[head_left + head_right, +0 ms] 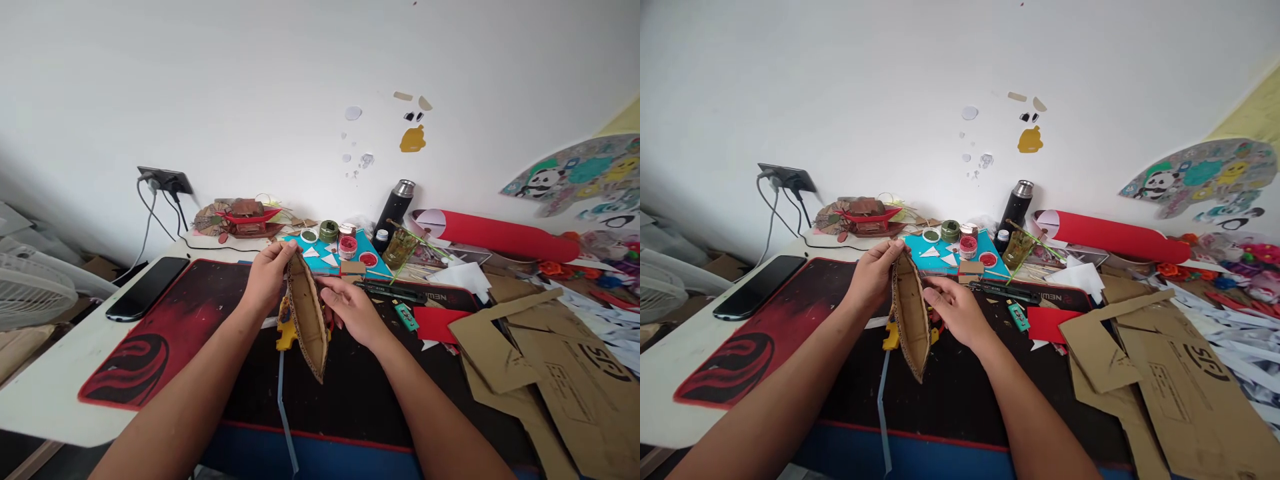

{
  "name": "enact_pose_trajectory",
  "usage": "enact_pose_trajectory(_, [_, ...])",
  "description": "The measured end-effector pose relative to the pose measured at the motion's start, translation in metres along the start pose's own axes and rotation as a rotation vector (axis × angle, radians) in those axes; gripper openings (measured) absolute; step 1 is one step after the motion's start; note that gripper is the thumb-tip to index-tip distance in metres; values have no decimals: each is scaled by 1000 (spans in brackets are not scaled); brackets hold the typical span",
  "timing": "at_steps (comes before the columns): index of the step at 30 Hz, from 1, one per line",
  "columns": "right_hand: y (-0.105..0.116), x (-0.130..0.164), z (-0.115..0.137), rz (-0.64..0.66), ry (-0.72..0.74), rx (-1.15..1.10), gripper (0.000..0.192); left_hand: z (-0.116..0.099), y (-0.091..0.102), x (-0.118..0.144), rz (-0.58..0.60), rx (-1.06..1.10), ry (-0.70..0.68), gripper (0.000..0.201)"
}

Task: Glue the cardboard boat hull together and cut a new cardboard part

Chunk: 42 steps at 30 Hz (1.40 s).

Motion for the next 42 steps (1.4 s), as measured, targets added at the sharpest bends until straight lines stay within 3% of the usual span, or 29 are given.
enact_pose_trajectory(6, [-10, 1, -1, 48, -42, -15, 41, 3, -13, 7, 71, 14, 62, 39])
enact_pose_trajectory(12, [2, -5, -11, -95, -57, -66, 41, -2, -13, 9, 220, -74, 112, 58])
enact_pose_trajectory(18, [15, -7, -12, -233, -32, -93, 43, -13, -18, 12, 431, -225, 261, 46])
enact_pose_trajectory(26, [15, -7, -11, -226, -38, -118, 43, -16, -19, 10, 424, -320, 231, 27])
enact_pose_trajectory(42, [17, -5, -7, -212, -51, -113, 44, -16, -15, 13, 517, -417, 287, 39])
Point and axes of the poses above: each hand's wrist, its own x-axis away from the middle knuckle, its own y-axis out of the back of the hand, z = x × y, the point moved 3 cm from there along -x, towards the middle knuckle, and after that the axes turned 12 degrees about z, right-handed, at the moved point
